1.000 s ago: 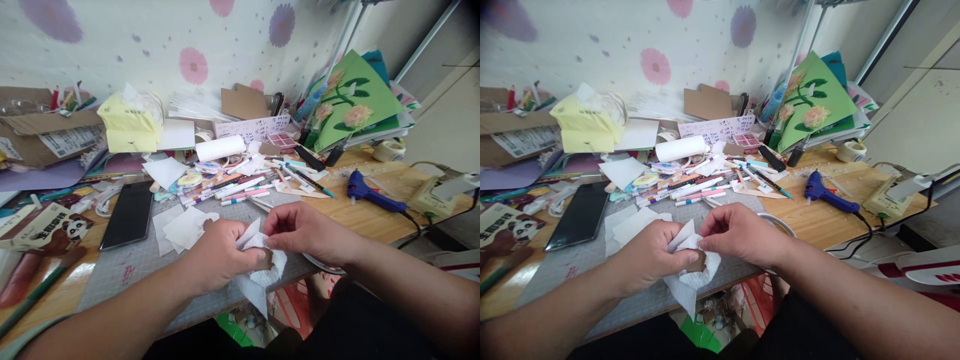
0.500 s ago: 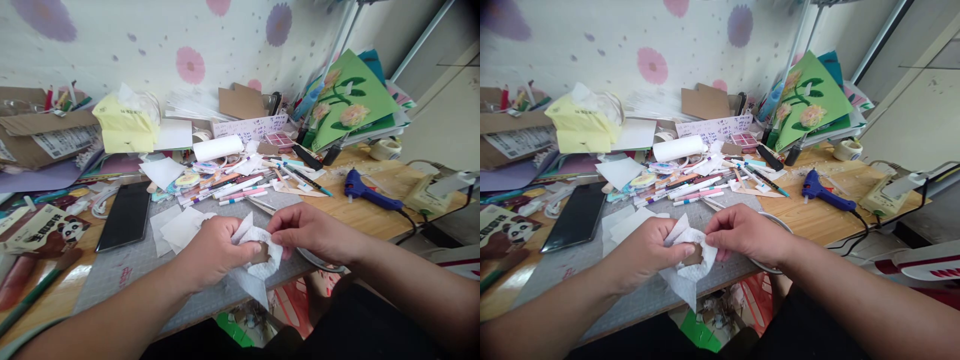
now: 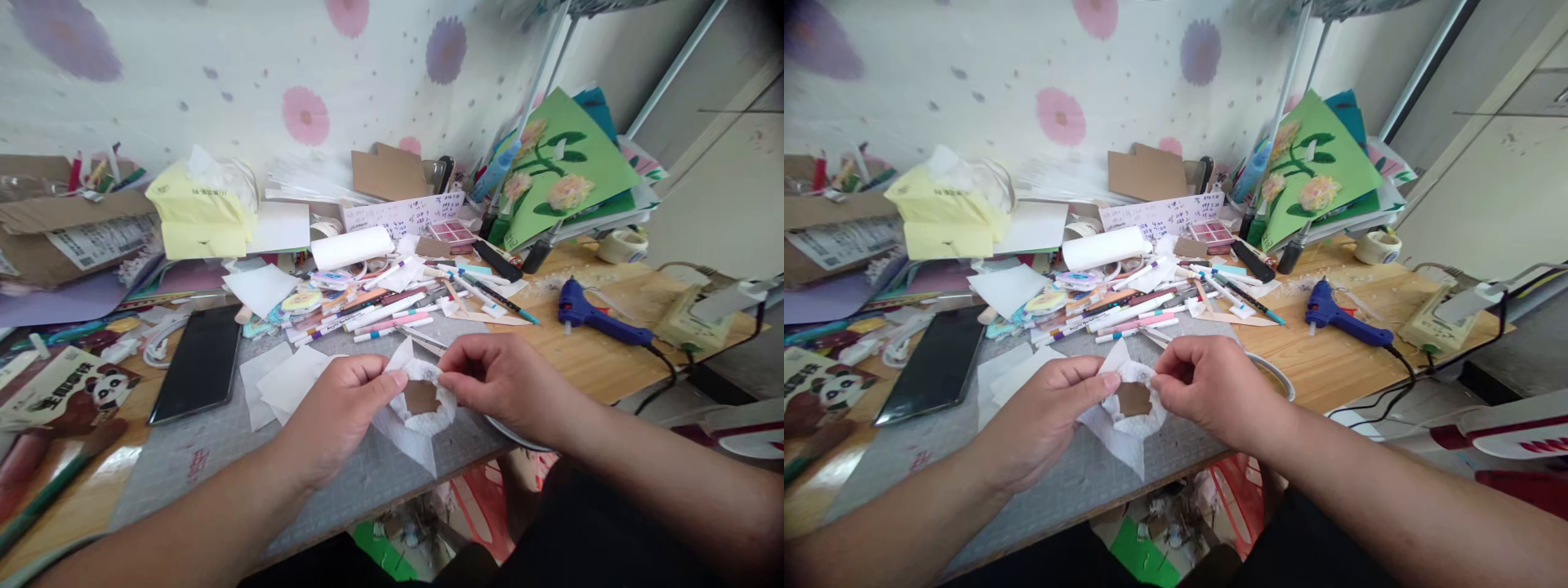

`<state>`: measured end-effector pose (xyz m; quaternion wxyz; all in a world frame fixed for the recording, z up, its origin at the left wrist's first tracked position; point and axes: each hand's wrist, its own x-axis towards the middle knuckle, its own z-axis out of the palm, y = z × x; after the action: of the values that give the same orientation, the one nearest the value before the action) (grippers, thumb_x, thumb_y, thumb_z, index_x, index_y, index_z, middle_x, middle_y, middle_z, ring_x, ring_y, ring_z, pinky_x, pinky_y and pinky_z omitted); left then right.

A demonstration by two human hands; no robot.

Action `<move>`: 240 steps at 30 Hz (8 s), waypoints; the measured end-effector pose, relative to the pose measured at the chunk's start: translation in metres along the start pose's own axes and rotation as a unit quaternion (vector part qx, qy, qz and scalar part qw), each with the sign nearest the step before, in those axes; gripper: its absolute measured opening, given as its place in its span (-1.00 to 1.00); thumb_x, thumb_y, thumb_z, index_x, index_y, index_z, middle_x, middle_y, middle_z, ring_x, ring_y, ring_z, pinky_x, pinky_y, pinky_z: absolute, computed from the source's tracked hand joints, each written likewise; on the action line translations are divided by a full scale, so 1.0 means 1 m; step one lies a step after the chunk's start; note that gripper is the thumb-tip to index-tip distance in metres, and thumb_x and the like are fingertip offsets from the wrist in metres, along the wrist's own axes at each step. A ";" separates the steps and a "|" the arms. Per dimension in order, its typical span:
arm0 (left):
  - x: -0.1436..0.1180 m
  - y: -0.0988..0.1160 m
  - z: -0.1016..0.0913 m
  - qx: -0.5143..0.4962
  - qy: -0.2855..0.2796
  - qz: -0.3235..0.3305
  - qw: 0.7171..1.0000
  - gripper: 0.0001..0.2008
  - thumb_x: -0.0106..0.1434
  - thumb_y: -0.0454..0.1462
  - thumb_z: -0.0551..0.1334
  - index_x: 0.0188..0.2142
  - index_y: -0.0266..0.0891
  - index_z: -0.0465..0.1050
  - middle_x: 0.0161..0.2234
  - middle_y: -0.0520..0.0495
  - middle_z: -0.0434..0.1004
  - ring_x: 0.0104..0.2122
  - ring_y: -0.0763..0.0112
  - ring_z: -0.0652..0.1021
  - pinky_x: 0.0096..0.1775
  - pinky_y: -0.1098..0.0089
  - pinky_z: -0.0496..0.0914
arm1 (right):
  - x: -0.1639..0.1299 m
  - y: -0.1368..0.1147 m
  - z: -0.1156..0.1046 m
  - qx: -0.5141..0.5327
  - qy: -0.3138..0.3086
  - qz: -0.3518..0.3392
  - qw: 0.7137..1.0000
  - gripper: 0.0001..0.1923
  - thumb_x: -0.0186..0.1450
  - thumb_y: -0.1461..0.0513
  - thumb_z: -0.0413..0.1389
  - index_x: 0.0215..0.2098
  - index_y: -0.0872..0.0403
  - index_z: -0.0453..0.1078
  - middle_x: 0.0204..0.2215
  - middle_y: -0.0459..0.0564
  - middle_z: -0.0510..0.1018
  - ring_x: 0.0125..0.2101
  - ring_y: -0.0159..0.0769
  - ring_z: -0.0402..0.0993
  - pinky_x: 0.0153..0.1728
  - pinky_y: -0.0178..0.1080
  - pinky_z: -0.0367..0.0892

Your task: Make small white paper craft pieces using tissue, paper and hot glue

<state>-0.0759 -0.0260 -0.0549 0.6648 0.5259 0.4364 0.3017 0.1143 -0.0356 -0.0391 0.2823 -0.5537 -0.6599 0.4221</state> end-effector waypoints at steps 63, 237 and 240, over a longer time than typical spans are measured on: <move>0.002 0.004 -0.007 0.026 0.022 0.031 0.999 -0.77 0.18 -0.18 0.21 -0.51 -0.28 0.43 -0.53 0.02 0.44 -0.48 0.44 0.38 -0.41 0.44 0.25 | -0.006 0.006 -0.008 0.228 -0.115 0.080 0.963 -0.90 0.09 0.23 0.22 -0.45 0.11 0.43 -0.57 -0.14 0.49 -0.56 -0.48 0.36 -0.47 -0.37 0.28; 0.003 0.007 0.000 -0.241 0.073 0.056 0.966 -0.84 0.17 -0.30 0.24 -0.28 -0.28 0.59 -0.30 -0.12 0.65 -0.21 0.26 0.57 -0.02 0.29 0.32 | -0.036 0.023 -0.047 -0.118 -0.026 -0.169 0.978 -0.97 0.18 0.19 0.14 -0.40 -0.04 0.37 -0.35 -0.01 0.43 -0.34 -0.18 0.39 -0.33 -0.22 0.35; 0.003 0.007 0.000 -0.250 0.074 0.054 0.964 -0.81 0.18 -0.30 0.24 -0.23 -0.28 0.58 -0.28 -0.13 0.64 -0.18 0.25 0.56 -0.04 0.31 0.33 | -0.035 0.028 -0.045 -0.134 -0.022 -0.206 0.969 -0.91 0.16 0.17 0.16 -0.36 -0.03 0.42 -0.35 -0.01 0.46 -0.36 -0.19 0.40 -0.38 -0.24 0.36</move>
<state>-0.0743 -0.0217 -0.0489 0.7240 0.3420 0.3661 0.4742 0.1742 -0.0578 -0.0382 0.2718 -0.4296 -0.8161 0.2748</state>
